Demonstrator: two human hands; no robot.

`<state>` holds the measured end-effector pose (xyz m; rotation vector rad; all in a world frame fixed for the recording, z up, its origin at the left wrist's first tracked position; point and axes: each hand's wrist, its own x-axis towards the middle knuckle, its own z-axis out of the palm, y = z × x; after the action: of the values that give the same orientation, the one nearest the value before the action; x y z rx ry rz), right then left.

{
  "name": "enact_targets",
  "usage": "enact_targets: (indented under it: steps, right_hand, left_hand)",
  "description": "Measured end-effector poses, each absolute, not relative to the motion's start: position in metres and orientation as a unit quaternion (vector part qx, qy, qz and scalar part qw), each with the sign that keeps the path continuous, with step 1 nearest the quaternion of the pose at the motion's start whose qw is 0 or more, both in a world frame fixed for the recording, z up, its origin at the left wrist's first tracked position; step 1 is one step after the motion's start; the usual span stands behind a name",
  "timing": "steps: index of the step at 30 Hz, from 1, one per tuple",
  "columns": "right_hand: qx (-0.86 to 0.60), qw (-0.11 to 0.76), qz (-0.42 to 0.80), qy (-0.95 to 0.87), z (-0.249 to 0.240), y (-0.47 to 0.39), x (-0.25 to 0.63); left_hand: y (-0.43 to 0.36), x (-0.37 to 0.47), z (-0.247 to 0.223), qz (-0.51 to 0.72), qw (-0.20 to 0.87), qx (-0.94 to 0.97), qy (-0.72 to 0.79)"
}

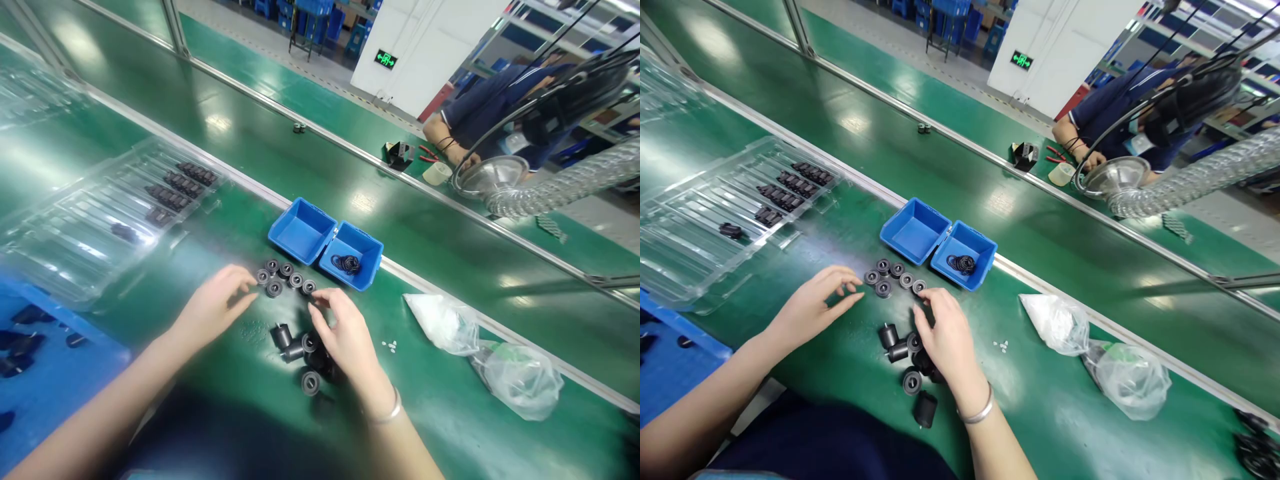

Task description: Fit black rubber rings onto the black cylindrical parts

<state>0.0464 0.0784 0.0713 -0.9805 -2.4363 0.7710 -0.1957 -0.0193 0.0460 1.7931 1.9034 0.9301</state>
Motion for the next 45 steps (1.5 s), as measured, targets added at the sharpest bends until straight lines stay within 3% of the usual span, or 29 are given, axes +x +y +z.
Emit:
enact_targets:
  steps: [5, 11, 16, 24, 37, 42, 45]
  right_hand:
    - [-0.312, 0.095, 0.316, -0.891, 0.072, 0.072, 0.071]
    - [-0.306, 0.081, 0.335, -0.887, 0.074, 0.061, 0.079]
    - [-0.271, 0.058, 0.344, -0.897, 0.079, 0.060, 0.082]
    - [-0.264, 0.044, 0.329, -0.906, 0.082, 0.059, 0.081]
    - [-0.294, 0.054, 0.314, -0.901, 0.073, 0.062, 0.075]
    - [-0.361, 0.104, 0.385, -0.843, 0.065, 0.069, 0.081]
    - [-0.408, 0.138, 0.487, -0.760, 0.059, 0.075, 0.083]
  left_hand:
    - [-0.023, -0.167, 0.067, 0.208, 0.332, 0.739, 0.548]
    - [-0.016, -0.144, 0.054, 0.165, 0.340, 0.756, 0.534]
    - [-0.016, -0.151, 0.048, 0.177, 0.340, 0.720, 0.578]
    - [-0.022, -0.160, 0.048, 0.286, 0.426, 0.622, 0.592]
    - [-0.018, -0.145, 0.047, 0.316, 0.313, 0.655, 0.611]
    - [-0.016, -0.143, 0.045, 0.305, 0.258, 0.667, 0.629]
    - [-0.015, -0.142, 0.040, 0.291, 0.234, 0.689, 0.621]
